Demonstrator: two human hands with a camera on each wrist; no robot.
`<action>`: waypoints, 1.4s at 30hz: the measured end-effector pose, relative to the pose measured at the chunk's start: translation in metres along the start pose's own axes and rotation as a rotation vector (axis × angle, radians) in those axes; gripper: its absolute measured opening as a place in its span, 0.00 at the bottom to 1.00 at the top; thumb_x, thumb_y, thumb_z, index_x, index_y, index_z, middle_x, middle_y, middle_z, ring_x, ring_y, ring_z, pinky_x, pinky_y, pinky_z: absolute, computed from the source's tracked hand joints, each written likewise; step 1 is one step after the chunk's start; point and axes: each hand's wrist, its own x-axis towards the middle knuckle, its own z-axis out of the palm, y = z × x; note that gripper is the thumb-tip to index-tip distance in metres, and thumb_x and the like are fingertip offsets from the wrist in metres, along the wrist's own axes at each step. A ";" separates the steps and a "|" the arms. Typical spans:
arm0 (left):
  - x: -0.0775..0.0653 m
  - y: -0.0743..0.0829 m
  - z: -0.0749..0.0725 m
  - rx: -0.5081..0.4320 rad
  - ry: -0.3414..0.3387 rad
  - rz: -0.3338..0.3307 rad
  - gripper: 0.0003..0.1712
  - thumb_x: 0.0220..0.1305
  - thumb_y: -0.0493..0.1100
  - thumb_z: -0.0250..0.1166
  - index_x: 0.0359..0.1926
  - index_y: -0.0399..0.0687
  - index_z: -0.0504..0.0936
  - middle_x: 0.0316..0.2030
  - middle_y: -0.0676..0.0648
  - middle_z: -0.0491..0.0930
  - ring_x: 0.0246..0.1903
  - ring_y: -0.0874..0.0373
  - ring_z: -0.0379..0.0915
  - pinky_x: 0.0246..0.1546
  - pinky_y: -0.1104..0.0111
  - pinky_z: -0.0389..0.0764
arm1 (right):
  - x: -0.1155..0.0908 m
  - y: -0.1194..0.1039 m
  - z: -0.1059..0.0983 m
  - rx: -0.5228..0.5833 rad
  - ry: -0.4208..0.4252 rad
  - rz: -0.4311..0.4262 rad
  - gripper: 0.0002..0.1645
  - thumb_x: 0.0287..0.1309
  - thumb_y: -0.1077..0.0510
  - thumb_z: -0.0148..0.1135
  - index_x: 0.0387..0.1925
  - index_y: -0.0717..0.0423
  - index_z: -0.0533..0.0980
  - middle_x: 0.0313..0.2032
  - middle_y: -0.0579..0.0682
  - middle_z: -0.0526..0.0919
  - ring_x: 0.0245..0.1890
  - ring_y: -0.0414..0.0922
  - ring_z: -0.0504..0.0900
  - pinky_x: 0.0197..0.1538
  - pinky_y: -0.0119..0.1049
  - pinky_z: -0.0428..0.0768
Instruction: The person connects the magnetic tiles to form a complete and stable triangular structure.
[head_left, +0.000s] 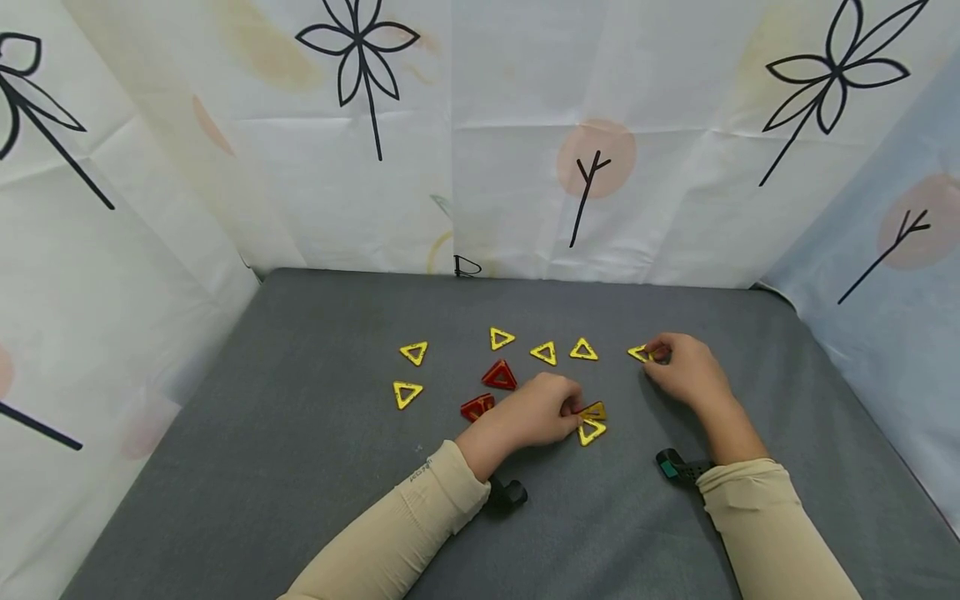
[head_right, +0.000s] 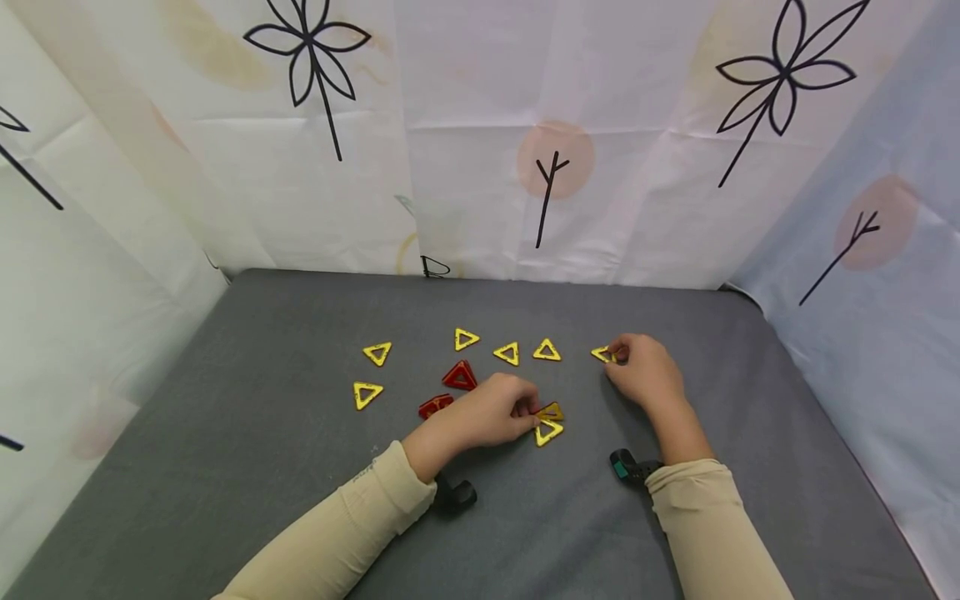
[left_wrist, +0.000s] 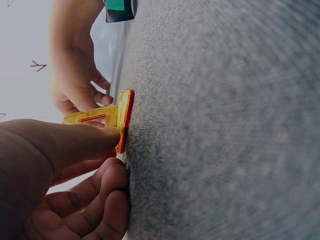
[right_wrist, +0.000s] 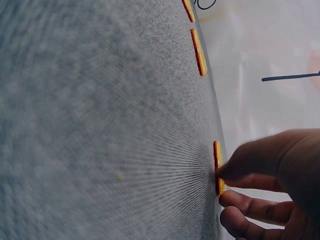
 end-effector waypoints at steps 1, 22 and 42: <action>0.000 0.000 0.000 0.000 0.000 0.001 0.03 0.74 0.40 0.68 0.40 0.48 0.86 0.31 0.54 0.80 0.28 0.65 0.73 0.31 0.75 0.74 | 0.000 0.000 0.000 -0.002 0.001 0.000 0.18 0.69 0.57 0.66 0.53 0.66 0.82 0.49 0.68 0.85 0.47 0.63 0.83 0.48 0.59 0.78; 0.000 0.001 0.000 0.015 0.009 0.004 0.04 0.74 0.41 0.68 0.39 0.48 0.85 0.31 0.55 0.80 0.27 0.66 0.73 0.30 0.75 0.74 | 0.000 0.002 0.002 -0.018 -0.010 -0.038 0.12 0.70 0.54 0.67 0.41 0.60 0.86 0.44 0.63 0.86 0.37 0.54 0.81 0.38 0.49 0.77; -0.002 0.002 0.001 0.022 0.017 0.003 0.04 0.75 0.42 0.68 0.38 0.49 0.85 0.29 0.55 0.79 0.26 0.65 0.71 0.29 0.75 0.72 | 0.000 0.002 0.003 -0.012 0.004 -0.023 0.14 0.69 0.50 0.67 0.35 0.56 0.85 0.37 0.58 0.86 0.30 0.48 0.77 0.33 0.40 0.71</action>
